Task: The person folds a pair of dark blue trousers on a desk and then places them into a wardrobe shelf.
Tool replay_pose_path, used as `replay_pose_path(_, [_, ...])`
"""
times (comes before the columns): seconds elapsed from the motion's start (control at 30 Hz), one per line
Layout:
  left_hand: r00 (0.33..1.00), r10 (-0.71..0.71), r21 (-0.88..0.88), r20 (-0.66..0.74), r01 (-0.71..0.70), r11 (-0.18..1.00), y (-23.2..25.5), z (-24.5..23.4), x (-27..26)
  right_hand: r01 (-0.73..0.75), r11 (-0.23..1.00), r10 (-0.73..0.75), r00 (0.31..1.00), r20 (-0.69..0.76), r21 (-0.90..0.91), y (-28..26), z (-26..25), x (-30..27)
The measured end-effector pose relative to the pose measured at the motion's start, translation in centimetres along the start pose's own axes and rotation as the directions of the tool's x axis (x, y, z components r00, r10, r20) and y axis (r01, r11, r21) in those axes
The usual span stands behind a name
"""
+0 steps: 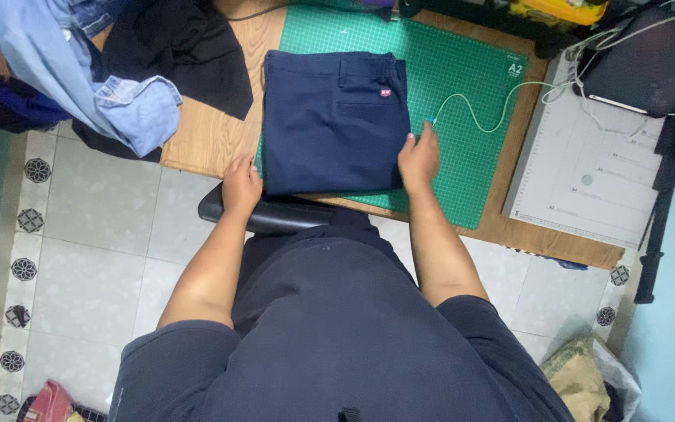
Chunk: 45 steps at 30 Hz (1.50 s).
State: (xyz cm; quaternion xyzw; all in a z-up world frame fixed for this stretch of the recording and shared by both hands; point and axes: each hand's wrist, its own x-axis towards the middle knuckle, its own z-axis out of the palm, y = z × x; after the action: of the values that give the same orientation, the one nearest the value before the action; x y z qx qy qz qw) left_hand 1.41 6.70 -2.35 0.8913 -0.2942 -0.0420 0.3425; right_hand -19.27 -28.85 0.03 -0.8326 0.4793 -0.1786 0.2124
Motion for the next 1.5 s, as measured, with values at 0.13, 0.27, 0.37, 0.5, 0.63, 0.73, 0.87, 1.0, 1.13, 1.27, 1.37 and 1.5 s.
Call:
replay_pose_path(0.13, [0.999,-0.036,-0.019,-0.012,0.036,0.999,1.0,1.2,0.7,-0.053,0.996,0.050,0.998,0.046,0.068,-0.2,1.6,1.3])
replay_pose_path(0.27, [0.990,-0.137,0.006,0.027,0.137,0.991,1.9,2.7,2.8,-0.054,0.995,0.048,0.997,0.064,0.087,0.6,4.2,3.5])
replay_pose_path(0.37, [0.940,-0.334,0.086,0.065,0.328,0.941,2.7,4.0,5.5,-0.123,0.986,0.109,0.987,0.119,0.114,1.1,6.3,5.2])
replay_pose_path(0.5, [0.827,-0.541,0.135,0.151,0.525,0.840,4.1,4.1,8.6,-0.189,0.982,0.182,0.966,0.185,0.022,1.5,8.5,6.9])
replay_pose_path(0.63, [0.814,-0.558,0.170,0.162,0.534,0.828,6.2,4.5,10.5,-0.299,0.954,0.285,0.914,0.289,0.004,2.2,9.4,8.2])
replay_pose_path(0.73, [0.775,-0.610,0.150,0.165,0.591,0.792,7.3,4.6,11.7,-0.308,0.950,0.268,0.890,0.370,0.053,2.8,9.4,8.7])
replay_pose_path(0.87, [0.657,-0.720,0.134,0.223,0.711,0.691,7.8,3.8,13.7,-0.378,0.910,0.252,0.833,0.492,0.173,3.2,8.9,9.3])
replay_pose_path(1.0, [0.591,-0.661,0.108,0.463,0.702,0.704,6.2,4.4,14.7,-0.450,0.883,0.322,0.786,0.527,0.132,2.2,7.9,9.5])
replay_pose_path(1.13, [0.676,-0.654,0.041,0.338,0.684,0.728,6.0,4.2,14.7,-0.332,0.943,0.294,0.857,0.423,0.019,-0.7,5.1,9.1])
replay_pose_path(1.27, [0.951,-0.304,0.136,0.051,0.295,0.946,8.9,4.1,14.4,0.227,0.973,-0.226,0.974,-0.027,0.032,-4.1,3.6,9.0])
replay_pose_path(1.37, [0.997,0.036,0.175,0.063,-0.046,0.983,10.1,4.6,15.2,0.393,0.912,-0.386,0.919,-0.081,0.117,-5.2,4.9,11.3])
replay_pose_path(1.5, [0.987,0.158,0.187,-0.027,-0.150,0.971,9.4,5.1,17.7,0.274,0.945,-0.305,0.937,0.173,0.180,-3.7,7.2,15.3])
